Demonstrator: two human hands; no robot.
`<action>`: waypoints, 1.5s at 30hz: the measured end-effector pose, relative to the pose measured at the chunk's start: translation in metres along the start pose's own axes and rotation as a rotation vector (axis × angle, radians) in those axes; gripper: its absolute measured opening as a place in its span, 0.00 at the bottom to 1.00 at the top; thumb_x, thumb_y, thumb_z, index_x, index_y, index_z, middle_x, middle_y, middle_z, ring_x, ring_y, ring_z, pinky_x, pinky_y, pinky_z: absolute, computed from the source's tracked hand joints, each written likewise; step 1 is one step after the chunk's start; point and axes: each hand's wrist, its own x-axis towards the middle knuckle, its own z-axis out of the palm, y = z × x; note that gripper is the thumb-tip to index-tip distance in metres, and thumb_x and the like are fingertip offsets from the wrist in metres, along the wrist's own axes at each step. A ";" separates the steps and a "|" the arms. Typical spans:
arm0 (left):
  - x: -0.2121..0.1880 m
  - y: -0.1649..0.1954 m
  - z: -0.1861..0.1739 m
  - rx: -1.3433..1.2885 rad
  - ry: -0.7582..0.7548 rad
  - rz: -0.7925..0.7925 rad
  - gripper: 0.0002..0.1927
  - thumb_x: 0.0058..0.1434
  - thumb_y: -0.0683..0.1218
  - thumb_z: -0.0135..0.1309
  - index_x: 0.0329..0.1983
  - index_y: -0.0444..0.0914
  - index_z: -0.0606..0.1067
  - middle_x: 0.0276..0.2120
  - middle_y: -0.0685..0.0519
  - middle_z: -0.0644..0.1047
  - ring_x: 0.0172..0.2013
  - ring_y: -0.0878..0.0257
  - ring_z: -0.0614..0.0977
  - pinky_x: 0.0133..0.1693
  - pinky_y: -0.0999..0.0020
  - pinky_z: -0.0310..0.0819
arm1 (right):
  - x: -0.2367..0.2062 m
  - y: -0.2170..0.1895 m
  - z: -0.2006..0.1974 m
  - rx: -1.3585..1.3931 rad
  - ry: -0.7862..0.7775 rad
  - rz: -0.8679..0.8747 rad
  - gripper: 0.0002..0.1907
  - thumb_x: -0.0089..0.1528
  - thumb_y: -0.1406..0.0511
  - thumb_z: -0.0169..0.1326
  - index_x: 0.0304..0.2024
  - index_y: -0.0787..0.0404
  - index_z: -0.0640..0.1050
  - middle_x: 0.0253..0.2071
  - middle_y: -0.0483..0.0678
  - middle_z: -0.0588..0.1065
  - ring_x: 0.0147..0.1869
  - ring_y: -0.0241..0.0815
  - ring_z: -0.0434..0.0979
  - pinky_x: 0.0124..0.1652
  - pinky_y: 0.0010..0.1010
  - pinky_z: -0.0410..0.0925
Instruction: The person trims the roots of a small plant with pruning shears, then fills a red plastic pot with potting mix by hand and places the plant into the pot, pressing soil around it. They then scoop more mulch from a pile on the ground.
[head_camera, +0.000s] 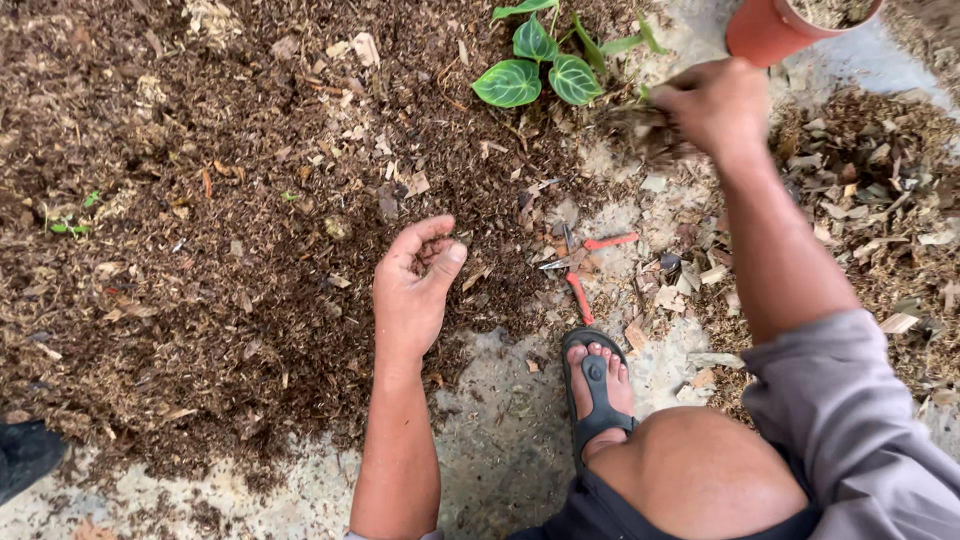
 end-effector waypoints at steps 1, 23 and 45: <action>-0.001 0.000 0.001 0.001 0.000 -0.010 0.19 0.61 0.43 0.63 0.56 0.36 0.78 0.44 0.55 0.81 0.43 0.68 0.80 0.48 0.73 0.77 | 0.014 -0.004 0.015 -0.070 -0.029 -0.018 0.16 0.62 0.53 0.68 0.44 0.54 0.86 0.33 0.48 0.82 0.27 0.35 0.77 0.28 0.33 0.73; -0.004 -0.023 0.003 0.076 0.095 -0.047 0.23 0.58 0.36 0.57 0.58 0.38 0.75 0.51 0.52 0.80 0.51 0.62 0.80 0.55 0.67 0.75 | 0.080 0.096 -0.012 1.323 0.323 0.580 0.30 0.67 0.44 0.42 0.47 0.65 0.67 0.32 0.52 0.81 0.30 0.46 0.83 0.30 0.40 0.78; 0.024 -0.054 0.038 -1.210 -0.025 0.200 0.46 0.61 0.63 0.60 0.78 0.56 0.52 0.72 0.50 0.62 0.62 0.52 0.70 0.60 0.49 0.71 | -0.104 -0.090 -0.022 1.368 -0.835 -0.111 0.18 0.73 0.66 0.40 0.59 0.75 0.67 0.49 0.56 0.76 0.45 0.43 0.77 0.46 0.36 0.74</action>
